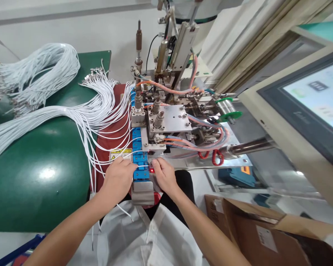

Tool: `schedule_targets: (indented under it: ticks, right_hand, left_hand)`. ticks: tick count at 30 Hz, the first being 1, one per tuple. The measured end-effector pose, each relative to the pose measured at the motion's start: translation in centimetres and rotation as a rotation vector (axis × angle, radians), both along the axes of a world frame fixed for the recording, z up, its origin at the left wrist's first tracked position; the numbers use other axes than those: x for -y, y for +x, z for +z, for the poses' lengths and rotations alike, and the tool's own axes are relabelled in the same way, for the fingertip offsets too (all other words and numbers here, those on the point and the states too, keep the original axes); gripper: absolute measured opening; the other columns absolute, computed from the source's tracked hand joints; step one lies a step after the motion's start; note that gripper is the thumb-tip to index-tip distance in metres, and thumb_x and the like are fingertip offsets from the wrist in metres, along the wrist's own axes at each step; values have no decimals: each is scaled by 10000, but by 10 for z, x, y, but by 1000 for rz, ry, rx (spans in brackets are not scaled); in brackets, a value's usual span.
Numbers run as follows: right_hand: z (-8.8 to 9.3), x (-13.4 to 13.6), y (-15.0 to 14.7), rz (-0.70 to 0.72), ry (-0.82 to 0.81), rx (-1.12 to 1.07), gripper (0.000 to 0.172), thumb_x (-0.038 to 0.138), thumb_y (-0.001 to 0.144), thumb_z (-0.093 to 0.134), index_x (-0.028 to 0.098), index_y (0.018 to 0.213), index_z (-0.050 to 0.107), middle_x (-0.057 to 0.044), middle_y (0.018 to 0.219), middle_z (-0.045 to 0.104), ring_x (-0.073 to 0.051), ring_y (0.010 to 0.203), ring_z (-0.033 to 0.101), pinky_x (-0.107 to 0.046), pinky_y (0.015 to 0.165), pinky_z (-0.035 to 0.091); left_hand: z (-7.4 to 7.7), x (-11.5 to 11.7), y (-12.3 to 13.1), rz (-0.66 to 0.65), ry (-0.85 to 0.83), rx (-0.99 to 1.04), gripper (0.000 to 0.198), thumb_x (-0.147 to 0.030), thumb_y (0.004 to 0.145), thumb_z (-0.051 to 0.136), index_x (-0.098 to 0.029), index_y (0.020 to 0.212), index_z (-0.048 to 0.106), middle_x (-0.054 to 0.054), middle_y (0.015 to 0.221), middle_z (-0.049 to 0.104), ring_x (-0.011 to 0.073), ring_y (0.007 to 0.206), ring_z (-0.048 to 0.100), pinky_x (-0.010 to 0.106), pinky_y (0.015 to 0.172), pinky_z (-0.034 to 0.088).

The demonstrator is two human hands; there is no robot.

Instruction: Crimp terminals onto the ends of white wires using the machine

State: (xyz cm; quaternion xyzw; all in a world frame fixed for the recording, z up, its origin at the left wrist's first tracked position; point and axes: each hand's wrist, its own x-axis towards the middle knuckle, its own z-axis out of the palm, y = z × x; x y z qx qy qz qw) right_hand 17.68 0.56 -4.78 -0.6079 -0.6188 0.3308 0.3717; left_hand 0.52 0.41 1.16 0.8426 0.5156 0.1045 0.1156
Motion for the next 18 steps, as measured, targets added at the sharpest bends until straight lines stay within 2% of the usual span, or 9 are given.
schedule_targets:
  ticks: [3,6,7,9,11,12,15,18]
  right_hand:
    - [2,2,6,-130,-19,-195,339,382,872,357,182,642,505,20,565,494,-123,550,468,-231,544,361]
    - [6,6,11,-173,4,-349,359,410,866,368,174,645,523,10,574,500,-126,551,468,-238,540,374]
    - [8,8,13,-170,9,-378,367,419,863,372,174,635,522,9,569,497,-126,546,464,-240,536,374]
    - [13,10,16,-155,14,-418,392,434,862,369,175,606,513,7,557,491,-124,537,457,-245,532,372]
    - [17,11,19,-147,14,-445,416,454,858,365,176,580,501,7,543,479,-122,525,444,-246,523,368]
    - [19,11,20,-151,14,-454,422,464,853,370,176,572,496,8,538,473,-121,520,436,-246,516,365]
    - [25,12,21,-165,15,-473,419,476,839,393,178,561,488,11,529,462,-117,506,419,-245,494,354]
    - [33,19,18,-110,22,-490,403,445,849,393,177,570,508,4,533,481,-118,508,436,-245,491,367]
  left_hand:
    - [1,2,-4,-42,102,-38,240,-111,844,428,-145,985,618,89,925,655,215,843,560,382,790,437]
    - [9,8,-12,-76,139,49,241,-150,865,415,-140,1023,597,100,1014,627,215,935,540,389,858,404]
    - [13,13,-16,-114,90,88,225,-166,866,424,-157,996,606,84,984,630,202,924,541,369,853,407]
    - [23,24,-24,-237,-133,119,163,-223,843,488,-195,928,623,42,877,625,167,841,545,300,771,433]
    - [31,37,-32,-325,-310,61,84,-252,779,582,-206,830,630,27,850,593,160,808,528,272,716,428]
    - [33,43,-35,-343,-338,14,35,-220,763,596,-195,764,620,28,856,581,164,813,518,277,715,417]
    - [35,52,-38,-351,-333,-85,137,-100,784,519,-169,673,563,33,847,569,173,815,503,306,735,391]
    - [32,48,-29,-258,-377,32,137,-128,834,446,-181,768,554,13,779,584,150,738,523,284,701,404]
